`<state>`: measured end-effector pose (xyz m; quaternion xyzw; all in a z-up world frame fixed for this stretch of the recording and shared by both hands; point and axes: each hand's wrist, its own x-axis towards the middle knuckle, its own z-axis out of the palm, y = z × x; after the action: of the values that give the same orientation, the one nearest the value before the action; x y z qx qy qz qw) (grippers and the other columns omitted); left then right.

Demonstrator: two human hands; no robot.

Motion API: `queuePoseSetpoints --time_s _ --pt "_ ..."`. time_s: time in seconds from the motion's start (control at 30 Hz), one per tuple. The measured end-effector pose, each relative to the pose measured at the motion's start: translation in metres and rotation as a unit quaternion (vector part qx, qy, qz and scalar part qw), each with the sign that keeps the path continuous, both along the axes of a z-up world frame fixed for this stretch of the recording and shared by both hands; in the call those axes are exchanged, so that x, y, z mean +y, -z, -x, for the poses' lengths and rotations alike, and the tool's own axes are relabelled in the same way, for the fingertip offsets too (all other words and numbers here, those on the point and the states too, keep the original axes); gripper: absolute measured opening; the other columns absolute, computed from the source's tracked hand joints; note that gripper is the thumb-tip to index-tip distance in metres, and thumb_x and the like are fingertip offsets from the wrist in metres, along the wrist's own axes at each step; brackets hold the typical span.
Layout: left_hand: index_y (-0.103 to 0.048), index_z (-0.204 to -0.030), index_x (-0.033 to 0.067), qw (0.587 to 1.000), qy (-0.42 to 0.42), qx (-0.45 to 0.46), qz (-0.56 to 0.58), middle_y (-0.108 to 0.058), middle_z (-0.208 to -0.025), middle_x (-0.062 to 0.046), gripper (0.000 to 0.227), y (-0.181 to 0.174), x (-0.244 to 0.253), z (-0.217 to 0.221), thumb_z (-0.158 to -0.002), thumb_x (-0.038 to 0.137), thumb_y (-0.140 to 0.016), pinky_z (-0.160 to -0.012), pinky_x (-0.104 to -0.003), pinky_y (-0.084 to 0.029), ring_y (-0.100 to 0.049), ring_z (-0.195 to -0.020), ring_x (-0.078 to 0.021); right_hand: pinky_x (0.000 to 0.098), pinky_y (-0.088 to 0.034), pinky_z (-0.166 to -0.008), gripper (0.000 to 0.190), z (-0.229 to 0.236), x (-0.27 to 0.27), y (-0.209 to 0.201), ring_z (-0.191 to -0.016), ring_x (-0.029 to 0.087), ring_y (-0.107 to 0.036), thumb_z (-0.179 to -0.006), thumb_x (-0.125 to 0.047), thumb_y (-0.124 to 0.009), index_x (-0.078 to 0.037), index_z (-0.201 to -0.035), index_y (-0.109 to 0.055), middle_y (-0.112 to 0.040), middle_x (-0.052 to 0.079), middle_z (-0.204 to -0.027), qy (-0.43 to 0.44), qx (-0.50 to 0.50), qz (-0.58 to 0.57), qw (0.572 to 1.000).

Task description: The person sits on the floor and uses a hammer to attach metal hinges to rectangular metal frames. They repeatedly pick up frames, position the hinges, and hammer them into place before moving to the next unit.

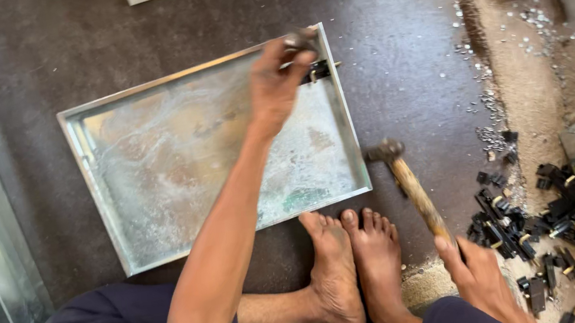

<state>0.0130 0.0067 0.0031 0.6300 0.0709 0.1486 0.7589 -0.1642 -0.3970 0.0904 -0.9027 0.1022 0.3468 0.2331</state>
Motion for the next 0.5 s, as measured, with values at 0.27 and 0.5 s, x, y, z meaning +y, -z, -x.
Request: queuePoseSetpoints --time_s 0.27,0.5 --pt "-0.06 -0.141 0.0117 0.917 -0.018 0.0 -0.398 -0.066 -0.135 -0.017 0.042 0.049 0.0 -0.017 -0.1 0.018 -0.069 -0.098 -0.04 -0.059 -0.068 -0.119 -0.0343 0.0367 -0.043 -0.047 0.047 0.008 0.006 -0.014 -0.05 0.016 -0.051 -0.095 -0.044 -0.058 0.001 -0.082 -0.064 -0.061 0.01 -0.059 0.044 0.016 -0.057 0.997" --pt "-0.064 -0.136 0.0142 0.904 -0.008 0.029 -0.427 -0.073 -0.119 -0.01 0.038 0.044 -0.001 -0.015 -0.099 0.015 -0.071 -0.097 -0.041 -0.058 -0.068 -0.121 -0.032 0.03 -0.041 -0.031 0.033 -0.066 0.028 -0.021 -0.042 0.015 -0.054 -0.096 -0.037 -0.054 -0.009 -0.085 -0.065 -0.063 0.007 -0.061 0.073 -0.028 -0.123 0.989"
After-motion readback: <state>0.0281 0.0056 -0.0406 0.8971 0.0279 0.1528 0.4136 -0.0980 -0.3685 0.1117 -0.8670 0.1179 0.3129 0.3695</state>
